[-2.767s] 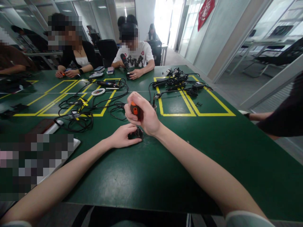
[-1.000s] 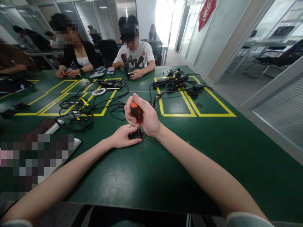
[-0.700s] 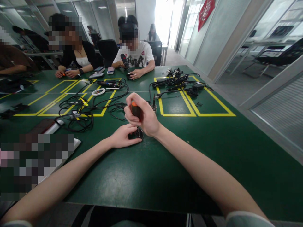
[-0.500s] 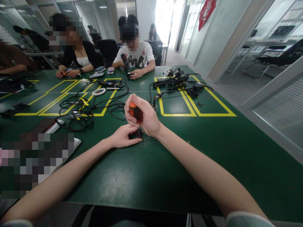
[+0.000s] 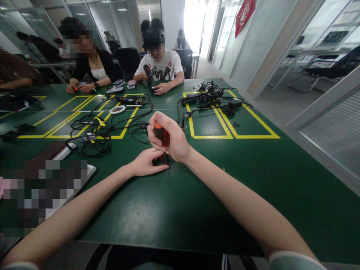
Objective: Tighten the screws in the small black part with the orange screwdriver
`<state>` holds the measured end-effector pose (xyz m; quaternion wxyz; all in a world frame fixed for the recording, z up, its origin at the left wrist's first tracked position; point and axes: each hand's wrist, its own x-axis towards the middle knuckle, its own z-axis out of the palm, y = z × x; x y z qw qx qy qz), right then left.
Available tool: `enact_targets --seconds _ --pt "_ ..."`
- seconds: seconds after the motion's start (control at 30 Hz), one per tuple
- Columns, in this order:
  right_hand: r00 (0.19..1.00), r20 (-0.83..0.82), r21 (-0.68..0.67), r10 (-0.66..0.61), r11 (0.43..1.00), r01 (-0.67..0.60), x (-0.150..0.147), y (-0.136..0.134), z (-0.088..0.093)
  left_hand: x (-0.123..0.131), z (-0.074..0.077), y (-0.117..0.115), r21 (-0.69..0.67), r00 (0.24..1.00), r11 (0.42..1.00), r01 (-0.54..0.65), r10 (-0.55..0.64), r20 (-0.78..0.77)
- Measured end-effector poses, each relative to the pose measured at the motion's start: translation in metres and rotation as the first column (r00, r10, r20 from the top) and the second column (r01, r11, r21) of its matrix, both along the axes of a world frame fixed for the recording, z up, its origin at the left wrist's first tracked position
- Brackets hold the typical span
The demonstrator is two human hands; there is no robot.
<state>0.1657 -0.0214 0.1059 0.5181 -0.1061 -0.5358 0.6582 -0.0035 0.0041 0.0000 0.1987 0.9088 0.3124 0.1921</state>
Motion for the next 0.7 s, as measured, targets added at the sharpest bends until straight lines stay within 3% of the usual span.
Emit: enact_targets --seconds 0.27,0.57,0.7 --pt "0.999 0.030 -0.033 0.024 0.999 -0.023 0.0007 0.0005 0.0018 -0.0007 -0.0014 0.0013 -0.020 1.000 1.000 -0.002 0.002 0.002" --pt "0.998 0.029 0.001 -0.059 0.998 0.059 -0.0022 0.0000 0.0020 -0.0011 -0.0001 0.0004 -0.043 1.000 0.999 -0.002 0.004 0.029" --pt "0.997 0.070 -0.037 -0.025 0.999 0.028 -0.0018 -0.0002 0.0036 -0.0003 0.0000 0.0003 -0.030 1.000 0.999 0.011 -0.011 0.023"
